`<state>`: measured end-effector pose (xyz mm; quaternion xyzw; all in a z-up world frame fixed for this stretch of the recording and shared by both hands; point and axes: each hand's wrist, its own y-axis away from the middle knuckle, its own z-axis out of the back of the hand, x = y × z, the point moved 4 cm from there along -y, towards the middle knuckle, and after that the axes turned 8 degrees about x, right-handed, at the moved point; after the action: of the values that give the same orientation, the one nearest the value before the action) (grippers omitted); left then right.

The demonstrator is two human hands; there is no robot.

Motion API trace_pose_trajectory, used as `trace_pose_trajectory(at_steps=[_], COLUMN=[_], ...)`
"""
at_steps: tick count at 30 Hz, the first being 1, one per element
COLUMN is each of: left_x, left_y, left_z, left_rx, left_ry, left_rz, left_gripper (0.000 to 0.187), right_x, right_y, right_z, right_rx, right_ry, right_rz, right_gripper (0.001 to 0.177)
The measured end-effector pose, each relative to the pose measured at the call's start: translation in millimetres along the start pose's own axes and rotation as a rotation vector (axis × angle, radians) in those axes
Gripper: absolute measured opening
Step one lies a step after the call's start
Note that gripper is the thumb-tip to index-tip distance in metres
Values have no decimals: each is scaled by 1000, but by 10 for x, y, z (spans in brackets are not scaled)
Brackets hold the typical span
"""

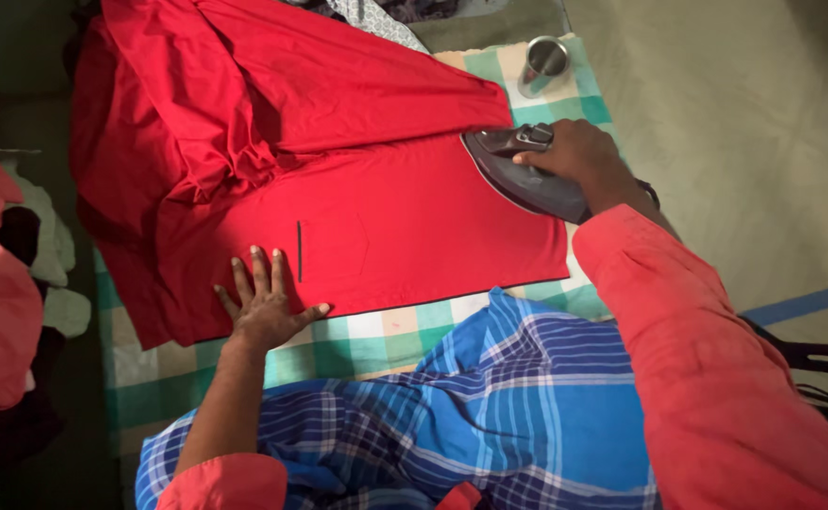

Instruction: The person irons a red shirt laid out on a checkered mat. They smooth the fabric with their hands, use an electric iron to press the shirt, and flip it over to iron the other side.

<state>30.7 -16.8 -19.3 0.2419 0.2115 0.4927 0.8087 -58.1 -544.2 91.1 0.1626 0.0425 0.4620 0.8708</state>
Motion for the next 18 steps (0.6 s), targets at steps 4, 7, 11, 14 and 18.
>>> trace_pose_trajectory(at_steps=[4, 7, 11, 14, 18], left_x=[-10, -1, 3, 10, 5], left_y=[-9, -29, -44, -50, -37], left_z=[-24, -5, -33, -28, -1], left_rx=[9, 25, 21, 12, 26], left_ry=[15, 0, -12, 10, 7], left_rz=[9, 17, 23, 6, 23], left_gripper=[139, 138, 139, 139, 140], right_x=[-48, -72, -104, -151, -211], right_y=[-7, 231, 682, 989, 1230], right_z=[-51, -111, -242, -318, -330], right_rx=[53, 74, 191, 236, 287], right_ry=[-78, -117, -71, -3, 160], right_rz=[-31, 27, 81, 160, 270], right_gripper=[81, 75, 71, 69, 73])
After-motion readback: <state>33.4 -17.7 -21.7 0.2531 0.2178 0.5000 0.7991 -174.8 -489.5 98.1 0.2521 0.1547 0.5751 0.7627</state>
